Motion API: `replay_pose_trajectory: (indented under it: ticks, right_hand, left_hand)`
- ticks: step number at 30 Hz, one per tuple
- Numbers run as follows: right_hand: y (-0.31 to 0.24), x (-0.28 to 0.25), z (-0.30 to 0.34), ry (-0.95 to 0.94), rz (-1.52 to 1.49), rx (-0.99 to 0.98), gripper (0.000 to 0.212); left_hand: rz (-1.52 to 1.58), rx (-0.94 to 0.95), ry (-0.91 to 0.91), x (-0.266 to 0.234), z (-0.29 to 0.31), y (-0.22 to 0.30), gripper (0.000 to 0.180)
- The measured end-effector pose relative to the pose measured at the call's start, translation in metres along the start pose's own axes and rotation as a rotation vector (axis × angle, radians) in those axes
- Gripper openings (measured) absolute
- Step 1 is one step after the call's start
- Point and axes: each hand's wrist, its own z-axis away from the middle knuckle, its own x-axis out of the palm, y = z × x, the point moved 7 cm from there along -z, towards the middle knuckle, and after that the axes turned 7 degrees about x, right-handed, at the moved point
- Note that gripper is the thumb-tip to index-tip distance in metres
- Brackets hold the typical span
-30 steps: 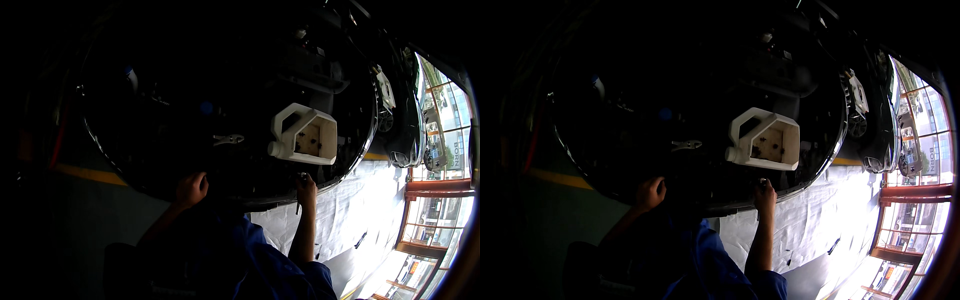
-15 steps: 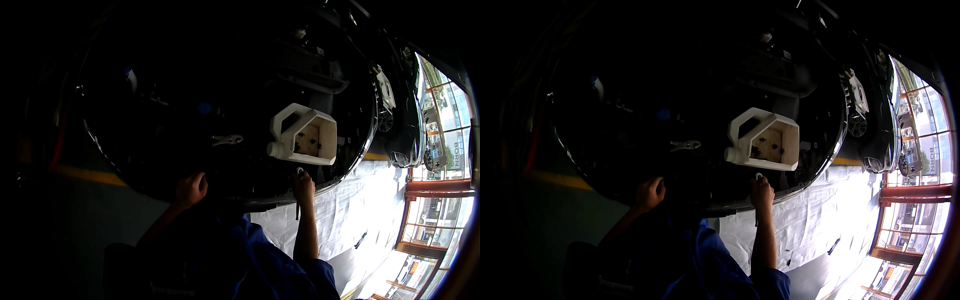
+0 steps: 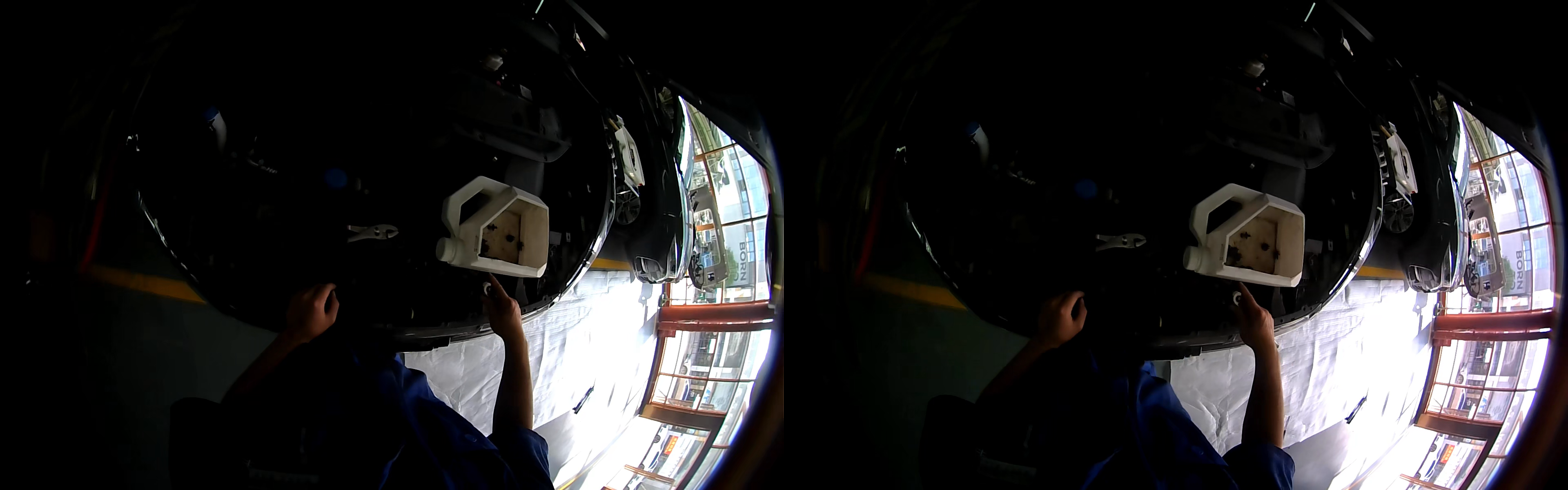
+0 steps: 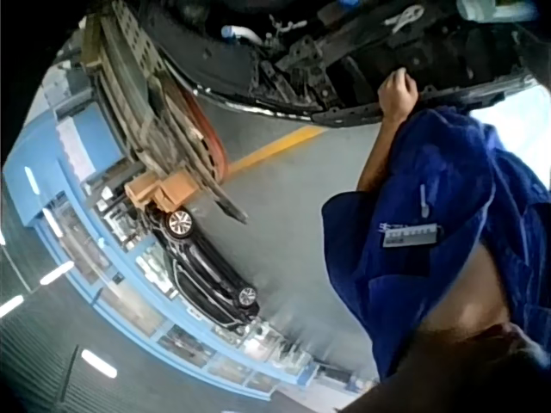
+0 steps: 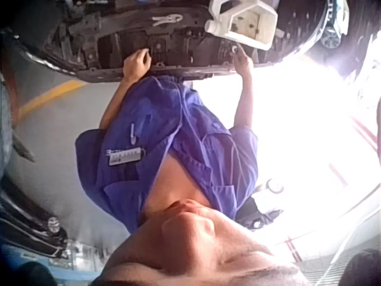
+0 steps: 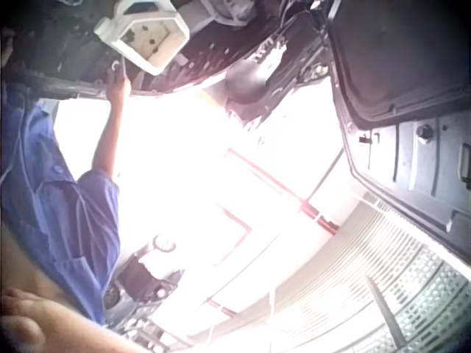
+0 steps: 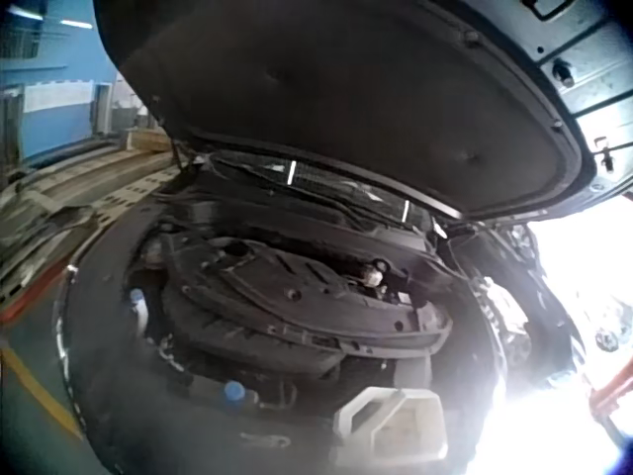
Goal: The person works under the open hood of a car in a garage, using a socket wrench and pliers to remove and install bolts and small parts. They place removed items into a white plastic tray and occasionally retrieve tools from a nearby cart.
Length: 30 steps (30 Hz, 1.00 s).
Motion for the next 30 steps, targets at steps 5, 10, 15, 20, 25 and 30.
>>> replay_pose_trajectory:
  ticks: [5,10,15,20,25,30]
  right_hand:
    - [0.009,0.009,0.000,0.096,-0.152,0.069,0.060]
    - [0.028,0.032,0.006,0.187,-0.431,0.181,0.057]
    - [0.009,0.041,0.009,0.185,-0.729,0.302,0.048]
    - [0.015,0.052,0.010,0.207,-0.914,0.373,0.035]
    - [0.007,0.062,0.015,0.173,-1.170,0.575,0.021]
    - [-0.010,0.070,0.011,0.238,-1.360,0.657,0.021]
  left_hand:
    - [0.004,-0.007,0.000,0.000,0.001,0.001,0.018]
    - [0.010,-0.011,-0.003,-0.002,-0.002,0.004,0.018]
    - [0.020,0.004,0.020,0.000,0.001,0.001,0.017]
    - [0.010,0.014,-0.026,0.002,-0.002,0.001,0.018]
    - [0.011,0.033,-0.018,0.001,-0.003,0.003,0.019]
    - [-0.005,-0.009,-0.025,0.003,0.004,-0.001,0.019]
